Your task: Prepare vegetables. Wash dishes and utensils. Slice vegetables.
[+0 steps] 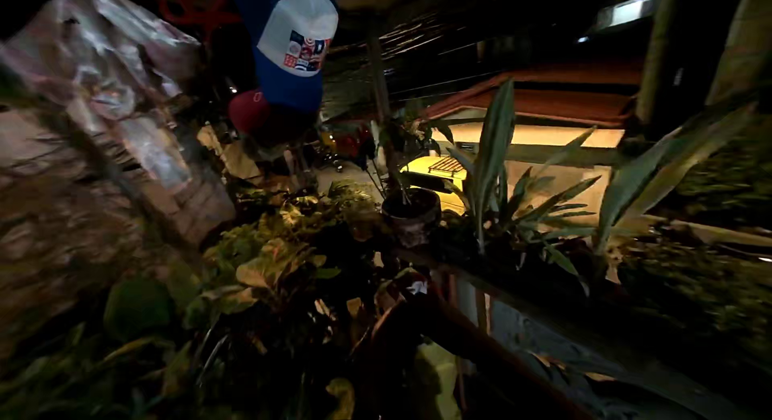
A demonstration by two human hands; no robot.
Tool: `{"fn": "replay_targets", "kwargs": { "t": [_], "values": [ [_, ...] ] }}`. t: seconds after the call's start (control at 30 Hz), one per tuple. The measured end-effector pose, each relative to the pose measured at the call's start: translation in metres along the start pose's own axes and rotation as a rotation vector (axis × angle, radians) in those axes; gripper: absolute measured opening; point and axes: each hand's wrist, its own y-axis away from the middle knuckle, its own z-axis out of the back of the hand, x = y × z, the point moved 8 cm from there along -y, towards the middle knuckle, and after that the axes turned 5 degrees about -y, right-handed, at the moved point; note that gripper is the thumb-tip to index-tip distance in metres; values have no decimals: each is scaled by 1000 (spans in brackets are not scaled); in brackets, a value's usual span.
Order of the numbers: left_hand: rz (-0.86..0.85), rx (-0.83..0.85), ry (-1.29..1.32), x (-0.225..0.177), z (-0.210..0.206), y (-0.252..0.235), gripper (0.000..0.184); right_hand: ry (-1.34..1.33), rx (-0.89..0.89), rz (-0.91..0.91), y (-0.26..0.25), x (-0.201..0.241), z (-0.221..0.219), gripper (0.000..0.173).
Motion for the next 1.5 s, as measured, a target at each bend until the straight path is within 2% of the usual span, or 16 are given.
{"fn": "replay_targets", "kwargs": {
  "t": [0.07,0.1,0.17,0.3,0.43,0.53,0.6,0.7,0.83,0.97,1.03,1.13,1.27,1.4,1.5],
  "values": [
    [-26,69,309,30,7,-62,27,-71,-91,-9,-34,-12,14,41],
    [-8,105,378,34,9,-86,29,-111,-124,0,-47,-15,20,38],
    [11,137,362,37,17,-125,30,-167,-159,-10,-73,-23,31,32],
    [-33,141,352,42,40,-187,33,-275,-276,-147,-120,-50,59,30],
    [-10,69,387,52,66,-220,36,-493,-308,-252,-168,-91,63,26],
    [-69,89,426,49,80,-236,37,-354,-210,-382,-205,-115,53,33],
    [-114,87,400,44,86,-245,41,-305,-188,-432,-211,-121,52,35],
    [-204,99,337,30,95,-255,46,-507,-301,-404,-195,-114,44,32],
    [-268,191,321,16,93,-261,54,-870,-366,-405,-172,-80,18,43],
    [-266,347,425,16,91,-258,53,-881,-541,-301,-177,-63,21,26],
    [-227,377,514,20,92,-259,52,-857,-621,-276,-179,-58,27,18],
    [-147,383,510,30,93,-256,50,-835,-657,-265,-180,-53,27,17],
    [26,316,536,42,96,-251,30,-802,-702,-271,-185,-46,21,19],
    [69,286,555,41,101,-247,27,-752,-737,-239,-186,-40,19,24],
    [89,291,633,34,106,-240,33,-626,-719,-126,-189,-34,23,25]
  ]
}}
